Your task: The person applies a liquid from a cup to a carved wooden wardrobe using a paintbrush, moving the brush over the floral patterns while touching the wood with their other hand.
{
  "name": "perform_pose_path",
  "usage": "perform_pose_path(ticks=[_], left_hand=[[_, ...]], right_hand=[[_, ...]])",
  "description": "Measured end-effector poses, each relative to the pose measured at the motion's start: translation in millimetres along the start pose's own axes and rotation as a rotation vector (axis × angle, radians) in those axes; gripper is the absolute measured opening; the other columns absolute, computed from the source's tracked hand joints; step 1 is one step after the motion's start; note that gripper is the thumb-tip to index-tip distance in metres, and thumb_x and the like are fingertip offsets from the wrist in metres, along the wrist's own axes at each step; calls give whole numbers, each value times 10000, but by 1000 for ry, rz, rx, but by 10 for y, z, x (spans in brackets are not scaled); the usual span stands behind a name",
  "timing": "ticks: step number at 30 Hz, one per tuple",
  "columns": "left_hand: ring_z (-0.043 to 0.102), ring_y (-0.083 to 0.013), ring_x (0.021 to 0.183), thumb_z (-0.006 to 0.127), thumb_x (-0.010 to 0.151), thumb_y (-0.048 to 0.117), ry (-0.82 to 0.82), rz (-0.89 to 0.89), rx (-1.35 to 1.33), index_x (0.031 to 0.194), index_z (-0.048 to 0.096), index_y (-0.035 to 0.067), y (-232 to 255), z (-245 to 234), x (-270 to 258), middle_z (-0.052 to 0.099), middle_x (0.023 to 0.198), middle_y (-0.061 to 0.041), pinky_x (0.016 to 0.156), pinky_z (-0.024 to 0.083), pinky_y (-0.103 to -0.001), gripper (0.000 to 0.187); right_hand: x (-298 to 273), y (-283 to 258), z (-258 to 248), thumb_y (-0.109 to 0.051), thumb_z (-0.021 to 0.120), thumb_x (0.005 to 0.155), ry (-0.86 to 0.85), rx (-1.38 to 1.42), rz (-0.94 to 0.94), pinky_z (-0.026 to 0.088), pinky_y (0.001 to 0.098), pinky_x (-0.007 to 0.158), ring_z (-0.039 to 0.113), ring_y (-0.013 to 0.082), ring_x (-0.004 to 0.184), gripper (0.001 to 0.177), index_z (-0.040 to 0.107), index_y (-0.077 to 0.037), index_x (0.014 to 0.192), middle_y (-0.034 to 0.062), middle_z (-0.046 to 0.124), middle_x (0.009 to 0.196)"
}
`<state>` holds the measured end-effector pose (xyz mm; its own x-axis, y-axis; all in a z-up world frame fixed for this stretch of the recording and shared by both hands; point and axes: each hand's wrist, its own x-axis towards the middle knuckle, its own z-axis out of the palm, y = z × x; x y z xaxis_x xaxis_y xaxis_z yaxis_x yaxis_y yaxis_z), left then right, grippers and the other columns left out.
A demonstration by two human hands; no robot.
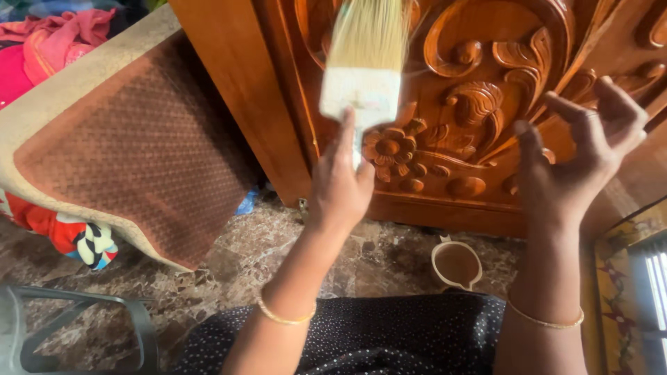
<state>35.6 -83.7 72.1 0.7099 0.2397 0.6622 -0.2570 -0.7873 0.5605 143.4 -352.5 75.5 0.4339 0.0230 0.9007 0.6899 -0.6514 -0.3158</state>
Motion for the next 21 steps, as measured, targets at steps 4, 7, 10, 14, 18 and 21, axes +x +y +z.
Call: perform_pose_path(ticks=[4, 7, 10, 14, 18, 21], left_hand=[[696, -288, 829, 645, 848, -44, -149, -225, -31, 1586, 279, 47, 184, 190, -238, 557, 1303, -344, 593, 628, -284, 829], [646, -265, 672, 570, 907, 1, -512, -713, -84, 1616, 283, 178, 332, 92, -390, 729, 1068, -209, 541, 530, -319, 785], [608, -228, 606, 591, 918, 41, -430, -715, -119, 1615, 304, 176, 378, -66, -490, 728, 933, -236, 485, 490, -301, 766], [630, -182, 861, 638, 857, -9, 16, -44, 92, 1601, 314, 25, 307, -200, -338, 642, 1194, -270, 634, 583, -208, 812], [611, -219, 638, 577, 921, -15, -281, -376, 333, 1599, 202, 38, 437, -146, -57, 603, 1096, -309, 484, 529, -281, 777], [626, -224, 627, 559, 932, -15, -417, -408, 273, 1610, 128, 51, 643, 35, -149, 508, 1246, -374, 467, 549, -278, 806]], right_hand=[[-41, 115, -104, -119, 829, 919, 37, 16, 58, 348, 426, 1254, 417, 245, 1450, 259, 726, -91, 1155, 78, 479, 1488], [88, 54, -177, -29, 881, 905, 91, -186, -124, 403, 430, 1213, 427, 244, 1406, 257, 745, -57, 1121, 72, 492, 1425], [104, -43, -286, -152, 819, 931, 60, 294, 297, 581, 330, 916, 549, 208, 1284, 219, 714, -156, 1124, 69, 477, 1401], [41, -24, -304, 39, 788, 973, 47, 134, 22, 665, 294, 989, 547, 206, 1382, 284, 696, -38, 1230, 104, 454, 1599], [-47, 31, -264, -23, 791, 936, 38, 152, 165, 623, 283, 939, 520, 225, 1384, 282, 743, -63, 1211, 113, 463, 1543], [-79, 73, -244, 6, 801, 958, 56, -34, -34, 565, 331, 1124, 431, 203, 1449, 260, 717, -39, 1201, 83, 394, 1540]])
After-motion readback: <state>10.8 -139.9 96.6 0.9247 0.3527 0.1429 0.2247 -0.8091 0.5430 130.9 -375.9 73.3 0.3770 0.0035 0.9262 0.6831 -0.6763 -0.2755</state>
